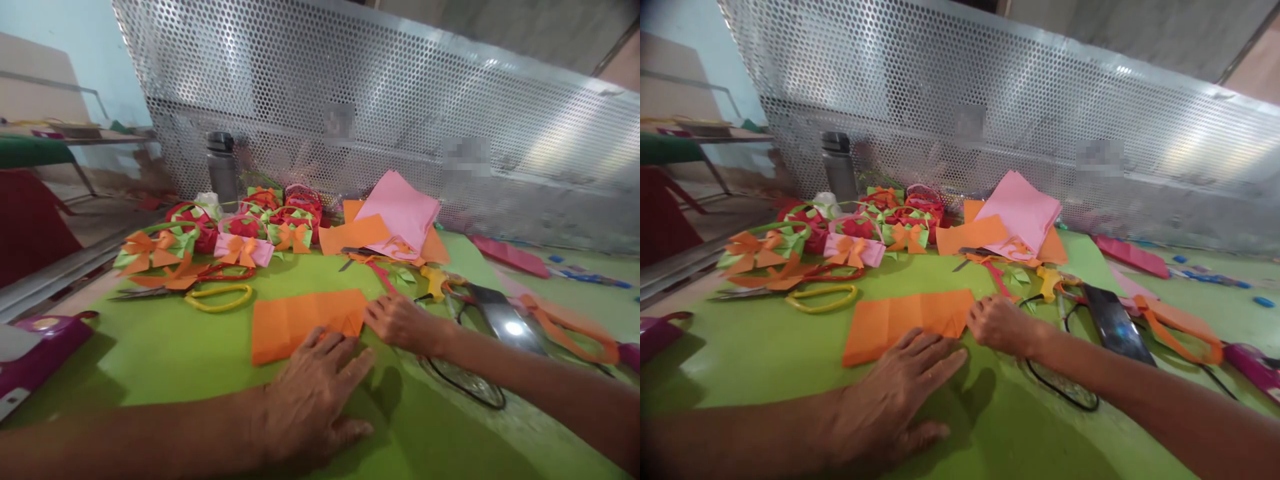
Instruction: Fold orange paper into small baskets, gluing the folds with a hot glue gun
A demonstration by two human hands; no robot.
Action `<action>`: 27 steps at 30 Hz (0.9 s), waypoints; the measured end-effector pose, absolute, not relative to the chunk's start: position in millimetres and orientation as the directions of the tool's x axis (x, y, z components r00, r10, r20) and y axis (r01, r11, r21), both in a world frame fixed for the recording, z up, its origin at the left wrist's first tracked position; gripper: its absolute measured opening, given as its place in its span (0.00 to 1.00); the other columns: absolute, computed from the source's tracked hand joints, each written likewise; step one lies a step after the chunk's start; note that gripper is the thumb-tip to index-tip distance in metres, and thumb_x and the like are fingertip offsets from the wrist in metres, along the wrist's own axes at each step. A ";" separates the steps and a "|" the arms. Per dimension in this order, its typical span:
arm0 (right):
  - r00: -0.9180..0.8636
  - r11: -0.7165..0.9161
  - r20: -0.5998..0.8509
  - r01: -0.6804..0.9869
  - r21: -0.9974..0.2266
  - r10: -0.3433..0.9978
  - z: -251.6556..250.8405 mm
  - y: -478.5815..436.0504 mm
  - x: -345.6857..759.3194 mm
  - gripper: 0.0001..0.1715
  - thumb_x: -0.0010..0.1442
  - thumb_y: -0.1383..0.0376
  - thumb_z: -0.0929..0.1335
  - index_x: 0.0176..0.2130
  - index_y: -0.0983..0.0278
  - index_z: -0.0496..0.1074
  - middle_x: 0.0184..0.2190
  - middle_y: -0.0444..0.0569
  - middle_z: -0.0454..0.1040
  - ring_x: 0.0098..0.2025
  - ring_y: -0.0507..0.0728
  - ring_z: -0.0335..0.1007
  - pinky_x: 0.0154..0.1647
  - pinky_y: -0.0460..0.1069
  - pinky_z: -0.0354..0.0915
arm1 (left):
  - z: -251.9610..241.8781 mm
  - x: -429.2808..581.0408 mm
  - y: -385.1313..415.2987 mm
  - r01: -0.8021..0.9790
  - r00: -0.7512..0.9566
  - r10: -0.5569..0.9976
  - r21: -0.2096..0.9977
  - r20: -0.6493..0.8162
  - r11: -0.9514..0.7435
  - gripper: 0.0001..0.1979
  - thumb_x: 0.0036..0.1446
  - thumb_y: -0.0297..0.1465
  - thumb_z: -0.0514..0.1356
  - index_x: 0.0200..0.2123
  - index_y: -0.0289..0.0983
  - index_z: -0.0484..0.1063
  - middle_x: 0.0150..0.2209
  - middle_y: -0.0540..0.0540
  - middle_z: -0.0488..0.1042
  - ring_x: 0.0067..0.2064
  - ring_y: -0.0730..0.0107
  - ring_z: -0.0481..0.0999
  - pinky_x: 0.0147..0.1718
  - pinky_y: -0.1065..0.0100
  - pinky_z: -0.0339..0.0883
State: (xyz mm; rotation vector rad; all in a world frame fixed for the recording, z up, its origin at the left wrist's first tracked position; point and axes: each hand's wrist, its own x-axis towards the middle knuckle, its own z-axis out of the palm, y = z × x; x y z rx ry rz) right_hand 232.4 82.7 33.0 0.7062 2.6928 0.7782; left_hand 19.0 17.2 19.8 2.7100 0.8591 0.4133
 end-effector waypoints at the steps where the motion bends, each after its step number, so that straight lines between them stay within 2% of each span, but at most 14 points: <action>1: -0.858 0.741 -0.103 0.368 0.561 0.504 34.4 91.1 236.2 0.08 0.57 0.76 0.61 0.33 0.70 0.68 0.27 0.53 0.71 0.27 0.55 0.66 0.23 0.48 0.51 | 21.6 18.7 17.0 0.492 0.801 0.570 0.344 0.181 -0.800 0.32 0.52 0.43 0.58 0.58 0.38 0.55 0.56 0.39 0.63 0.55 0.50 0.62 0.54 0.45 0.53; 3: -0.864 0.738 -0.097 0.358 0.572 0.494 37.0 108.0 244.1 0.10 0.59 0.75 0.59 0.35 0.71 0.68 0.27 0.53 0.71 0.28 0.55 0.66 0.24 0.48 0.52 | 24.2 17.9 17.8 0.507 0.800 0.578 0.335 0.160 -0.794 0.31 0.54 0.41 0.57 0.58 0.38 0.55 0.58 0.38 0.61 0.56 0.50 0.62 0.55 0.45 0.53; 8: -0.870 0.739 -0.077 0.363 0.568 0.487 41.8 144.7 254.4 0.11 0.61 0.73 0.59 0.36 0.69 0.69 0.31 0.51 0.72 0.32 0.54 0.65 0.29 0.48 0.54 | 24.8 15.8 24.8 0.741 0.643 0.765 0.224 0.038 -0.634 0.31 0.54 0.36 0.56 0.59 0.29 0.55 0.61 0.30 0.55 0.60 0.42 0.54 0.54 0.41 0.53; 11: -0.837 0.676 0.015 0.452 0.583 0.547 42.3 153.8 250.8 0.12 0.60 0.75 0.59 0.33 0.71 0.70 0.30 0.54 0.72 0.32 0.55 0.65 0.31 0.49 0.54 | 23.1 15.7 26.1 0.752 0.645 0.763 0.202 -0.028 -0.628 0.30 0.54 0.36 0.56 0.57 0.25 0.58 0.60 0.28 0.56 0.60 0.41 0.55 0.54 0.43 0.55; 14: -0.796 0.601 0.139 0.547 0.582 0.589 40.3 143.6 242.5 0.13 0.60 0.75 0.58 0.33 0.74 0.70 0.29 0.58 0.71 0.32 0.57 0.65 0.31 0.51 0.54 | 19.9 16.1 25.4 0.740 0.656 0.754 0.210 -0.015 -0.639 0.29 0.54 0.37 0.56 0.56 0.28 0.59 0.60 0.29 0.57 0.60 0.41 0.55 0.53 0.42 0.56; 16: -0.816 0.619 0.168 0.538 0.573 0.553 37.4 124.8 234.8 0.13 0.63 0.70 0.58 0.35 0.73 0.70 0.30 0.57 0.71 0.34 0.58 0.65 0.33 0.52 0.55 | 16.9 16.0 27.0 0.742 0.640 0.768 0.239 0.027 -0.627 0.29 0.53 0.37 0.57 0.56 0.31 0.59 0.59 0.31 0.58 0.60 0.43 0.56 0.53 0.43 0.56; 19: -0.892 0.705 0.131 0.426 0.567 0.433 31.9 87.9 221.2 0.13 0.63 0.70 0.58 0.37 0.70 0.69 0.30 0.53 0.72 0.33 0.56 0.64 0.34 0.52 0.55 | 13.0 15.1 34.8 0.706 0.588 0.798 0.397 0.132 -0.586 0.25 0.54 0.31 0.54 0.55 0.34 0.59 0.56 0.36 0.65 0.57 0.52 0.62 0.53 0.49 0.59; 21: -0.925 0.745 0.098 0.357 0.564 0.368 28.9 67.1 212.2 0.11 0.62 0.71 0.58 0.37 0.69 0.69 0.28 0.51 0.71 0.30 0.55 0.63 0.31 0.52 0.54 | 12.8 14.2 42.8 0.627 0.505 0.842 0.589 0.191 -0.510 0.20 0.56 0.28 0.49 0.53 0.35 0.60 0.50 0.38 0.70 0.52 0.60 0.68 0.51 0.55 0.63; 23: -0.944 0.754 0.062 0.297 0.585 0.324 27.4 55.0 204.8 0.10 0.60 0.74 0.59 0.36 0.71 0.69 0.28 0.52 0.71 0.29 0.55 0.62 0.28 0.51 0.53 | 15.5 13.7 51.0 0.496 0.393 0.902 0.784 0.180 -0.373 0.18 0.58 0.27 0.46 0.51 0.34 0.60 0.47 0.38 0.72 0.47 0.63 0.72 0.46 0.58 0.66; 25: -0.946 0.752 0.053 0.287 0.594 0.319 27.2 51.7 199.9 0.10 0.59 0.75 0.59 0.34 0.72 0.69 0.27 0.53 0.71 0.27 0.55 0.62 0.26 0.51 0.50 | 20.6 14.4 57.4 0.372 0.299 0.952 0.911 0.063 -0.177 0.18 0.58 0.27 0.45 0.51 0.32 0.59 0.47 0.36 0.71 0.45 0.64 0.73 0.40 0.61 0.69; 27: -0.940 0.746 0.068 0.308 0.590 0.335 27.2 53.6 197.6 0.11 0.58 0.76 0.59 0.33 0.72 0.68 0.25 0.53 0.70 0.26 0.55 0.62 0.24 0.50 0.48 | 26.4 15.8 60.9 0.299 0.266 0.961 0.954 -0.076 -0.008 0.18 0.57 0.27 0.46 0.51 0.30 0.59 0.47 0.35 0.71 0.43 0.63 0.74 0.34 0.64 0.70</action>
